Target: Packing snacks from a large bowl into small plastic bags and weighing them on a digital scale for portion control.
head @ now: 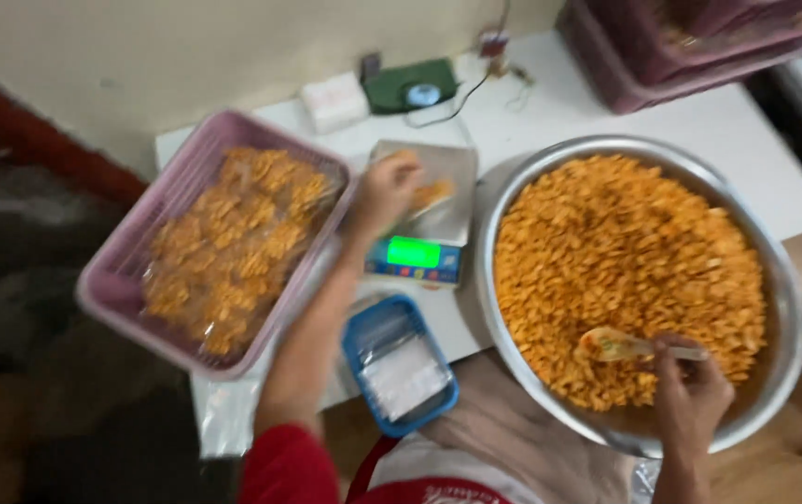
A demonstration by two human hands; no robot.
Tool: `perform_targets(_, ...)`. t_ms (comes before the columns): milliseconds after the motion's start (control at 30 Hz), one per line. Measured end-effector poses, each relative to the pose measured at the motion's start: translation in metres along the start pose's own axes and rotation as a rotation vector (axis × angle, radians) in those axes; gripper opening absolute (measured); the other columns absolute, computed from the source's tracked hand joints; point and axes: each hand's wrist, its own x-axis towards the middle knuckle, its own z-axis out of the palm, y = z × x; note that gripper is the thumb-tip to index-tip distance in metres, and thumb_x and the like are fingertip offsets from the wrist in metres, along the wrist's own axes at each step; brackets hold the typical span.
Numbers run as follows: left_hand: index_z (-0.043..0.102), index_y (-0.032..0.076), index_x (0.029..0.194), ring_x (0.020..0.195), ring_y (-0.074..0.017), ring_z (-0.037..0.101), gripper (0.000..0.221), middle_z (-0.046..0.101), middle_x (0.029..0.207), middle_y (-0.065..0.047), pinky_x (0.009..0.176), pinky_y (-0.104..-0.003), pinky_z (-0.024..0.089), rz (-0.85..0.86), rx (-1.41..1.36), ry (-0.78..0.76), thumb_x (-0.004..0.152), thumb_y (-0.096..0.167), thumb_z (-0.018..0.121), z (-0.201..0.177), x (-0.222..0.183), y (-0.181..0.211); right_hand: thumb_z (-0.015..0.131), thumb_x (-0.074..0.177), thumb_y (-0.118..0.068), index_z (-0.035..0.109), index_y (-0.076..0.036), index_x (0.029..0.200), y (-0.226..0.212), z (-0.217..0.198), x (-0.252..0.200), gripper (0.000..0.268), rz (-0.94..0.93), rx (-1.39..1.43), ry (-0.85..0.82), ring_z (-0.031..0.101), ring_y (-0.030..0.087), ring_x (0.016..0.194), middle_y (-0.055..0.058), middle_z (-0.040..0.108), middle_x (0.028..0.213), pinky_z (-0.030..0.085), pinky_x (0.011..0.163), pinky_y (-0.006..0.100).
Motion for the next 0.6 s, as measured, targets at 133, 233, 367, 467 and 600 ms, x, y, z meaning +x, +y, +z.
perform_targets(133,0.075,0.008,0.109,0.093,-0.0148,0.068,0.030,0.076,0.103,-0.005,0.082,-0.030,0.054,-0.352,-0.098,-0.066,0.086,0.017,0.058,-0.101,0.009,0.037,0.067,0.102,-0.001,0.072,0.000,0.106,0.033,-0.006,0.003,0.007,-0.006,0.046,0.026,0.072,0.022,0.084,0.010,0.072,0.101,0.059,0.069,0.029)
perform_targets(233,0.058,0.006,0.140,0.117,-0.0392,0.062,0.045,0.068,0.124,-0.023,0.106,-0.048,0.039,-0.304,0.352,-0.010,0.098,0.017,0.042,-0.163,-0.036,0.033,0.068,0.098,-0.007,0.075,-0.002,0.102,0.026,-0.006,-0.004,0.010,0.014,0.000,0.039,0.071,0.018,0.087,0.010,0.076,0.102,0.063,0.071,0.032)
perform_targets(367,0.066,-0.001,0.120,0.110,-0.0488,0.064,0.029,0.070,0.111,-0.028,0.098,-0.056,0.050,-0.129,0.909,-0.028,0.101,0.019,0.074,-0.181,-0.115,0.019,0.070,0.090,-0.007,0.078,-0.007,0.088,0.017,0.004,0.000,0.008,0.022,-0.034,-0.045,0.076,0.022,0.105,0.009,0.081,0.106,0.059,0.091,0.036)
perform_targets(467,0.067,-0.011,0.135,0.139,-0.0655,0.049,0.055,0.052,0.152,-0.049,0.121,-0.069,0.037,0.123,0.639,0.018,0.086,0.013,0.072,-0.128,-0.137,0.050,0.065,0.095,-0.011,0.078,-0.008,0.094,-0.025,0.012,0.018,0.013,-0.153,-0.090,-0.150,0.079,0.019,0.094,0.005,0.080,0.101,0.062,0.076,0.033)
perform_targets(600,0.075,0.014,0.111,0.089,-0.0411,0.070,0.040,0.075,0.101,-0.016,0.073,-0.050,0.054,-0.077,0.432,-0.365,0.089,0.045,0.061,-0.034,-0.249,0.006,0.065,0.097,-0.007,0.070,-0.001,0.099,-0.008,0.035,0.039,0.008,-0.484,-0.200,0.003,0.069,0.028,0.090,0.013,0.070,0.098,0.056,0.076,0.039)
